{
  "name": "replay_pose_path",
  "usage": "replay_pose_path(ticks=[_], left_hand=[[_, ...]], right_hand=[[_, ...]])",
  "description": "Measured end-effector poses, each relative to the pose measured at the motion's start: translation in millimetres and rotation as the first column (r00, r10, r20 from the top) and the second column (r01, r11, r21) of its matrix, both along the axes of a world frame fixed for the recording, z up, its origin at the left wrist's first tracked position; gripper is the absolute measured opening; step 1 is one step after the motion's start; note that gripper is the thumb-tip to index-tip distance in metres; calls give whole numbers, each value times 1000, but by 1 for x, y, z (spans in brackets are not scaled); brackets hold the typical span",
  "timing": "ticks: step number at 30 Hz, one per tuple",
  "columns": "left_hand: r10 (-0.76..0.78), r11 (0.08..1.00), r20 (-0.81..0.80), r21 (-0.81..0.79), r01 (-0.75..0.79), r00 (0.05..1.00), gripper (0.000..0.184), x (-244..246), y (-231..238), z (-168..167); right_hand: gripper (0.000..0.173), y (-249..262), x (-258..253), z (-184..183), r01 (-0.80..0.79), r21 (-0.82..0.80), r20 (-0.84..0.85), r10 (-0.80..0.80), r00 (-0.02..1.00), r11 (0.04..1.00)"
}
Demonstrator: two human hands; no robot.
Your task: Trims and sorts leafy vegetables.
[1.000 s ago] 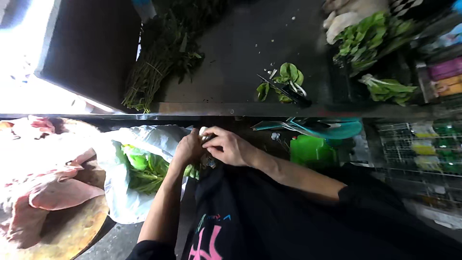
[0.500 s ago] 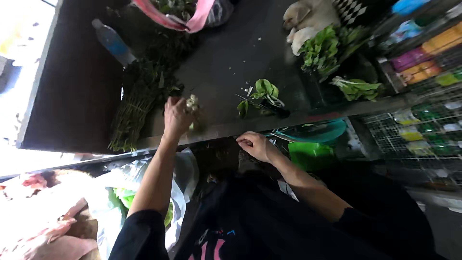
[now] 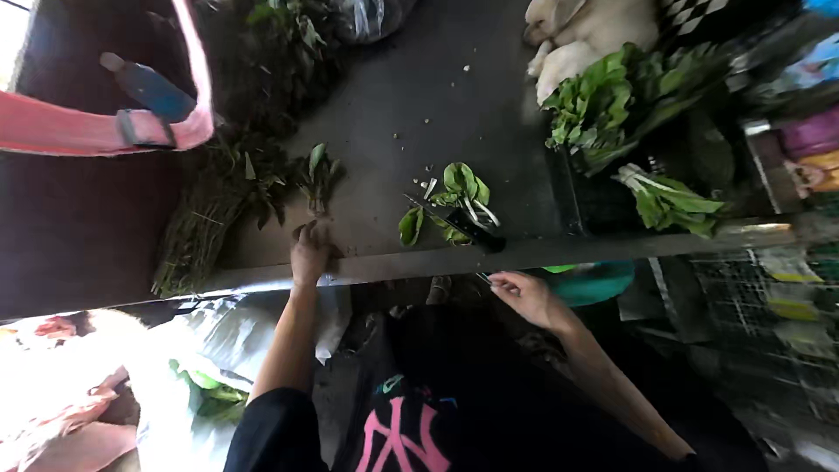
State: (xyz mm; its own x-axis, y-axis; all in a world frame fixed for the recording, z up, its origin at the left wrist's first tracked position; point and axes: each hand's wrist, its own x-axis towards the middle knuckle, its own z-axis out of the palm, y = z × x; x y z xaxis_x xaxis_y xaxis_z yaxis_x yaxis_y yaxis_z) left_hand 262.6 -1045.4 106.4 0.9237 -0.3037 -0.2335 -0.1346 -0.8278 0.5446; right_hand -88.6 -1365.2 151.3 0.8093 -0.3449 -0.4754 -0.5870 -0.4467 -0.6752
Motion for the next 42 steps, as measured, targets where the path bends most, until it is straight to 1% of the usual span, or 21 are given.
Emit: replay_pose_path(ticks=[4,6,8,12,15,17,20,23,25,26,29,30,32,34,35,36,37,38,39,40,42], left_hand=[[21,1000,36,21,-22,999,44,-29,-20,16],[-50,999,67,11,50,997,40,-51,-38,21],[-151,986,92,-50,156,984,38,-72,-59,16],[-220,969,88,-97,228,972,34,-102,-93,4],[-261,957,84,-109,269,962,33,-102,-115,1],[-270,951,98,-125,281,958,32,-98,-131,3],[-301,939,91,-144,312,949,30,-95,-151,11],[-322,928,91,-165,333,942,31,-98,-157,19],[-310,930,75,-183,319,948,31,-104,-155,24],[-297,935,63,-185,304,953,31,-107,-153,25],[-290,943,33,-163,291,956,29,-117,-148,24],[-306,938,24,-163,306,952,28,-121,-149,24],[-372,908,44,-192,373,927,26,-128,-155,23],[-426,869,11,-271,413,905,29,-131,-165,30],[-422,854,-56,-360,376,905,32,-130,-171,34],[-401,821,-158,-498,279,902,34,-128,-179,38],[-400,746,-282,-652,132,872,30,-126,-187,40],[-421,667,-400,-745,-21,814,27,-124,-196,45],[-450,623,-492,-771,-133,745,28,-123,-205,52],[-480,619,-565,-760,-198,671,34,-123,-215,62],[-546,675,-660,-711,-196,515,49,-126,-233,86]], right_hand=[[33,-60,18,20,-47,1,4,47,999,999],[31,-85,26,31,-38,-21,32,39,999,999],[27,-110,24,34,33,-84,154,-20,988,996],[23,-162,17,50,220,-126,438,-145,887,967],[23,-197,5,61,435,-149,469,-323,822,888],[24,-224,-3,53,530,-160,399,-436,807,833],[32,-255,-3,45,535,-274,124,-522,844,799],[33,-274,-6,48,524,-493,113,-547,830,694],[32,-290,-13,54,530,-553,103,-579,809,643],[33,-299,-17,55,507,-549,38,-586,810,665],[70,-314,-23,38,334,-514,-233,-503,832,790],[78,-313,-22,28,281,-509,-299,-474,828,813],[74,-311,-19,11,210,-508,-379,-436,816,835],[65,-310,-19,14,188,-490,-409,-415,813,851],[63,-310,-20,25,181,-473,-396,-392,831,862],[61,-309,-22,39,180,-450,-350,-358,865,875],[59,-305,-25,56,183,-414,-279,-316,907,891],[58,-298,-28,74,177,-366,-184,-258,949,914],[57,-290,-30,90,163,-313,-61,-191,980,936],[58,-279,-29,104,134,-259,80,-117,990,957],[58,-246,-16,120,30,-209,372,51,927,977]])
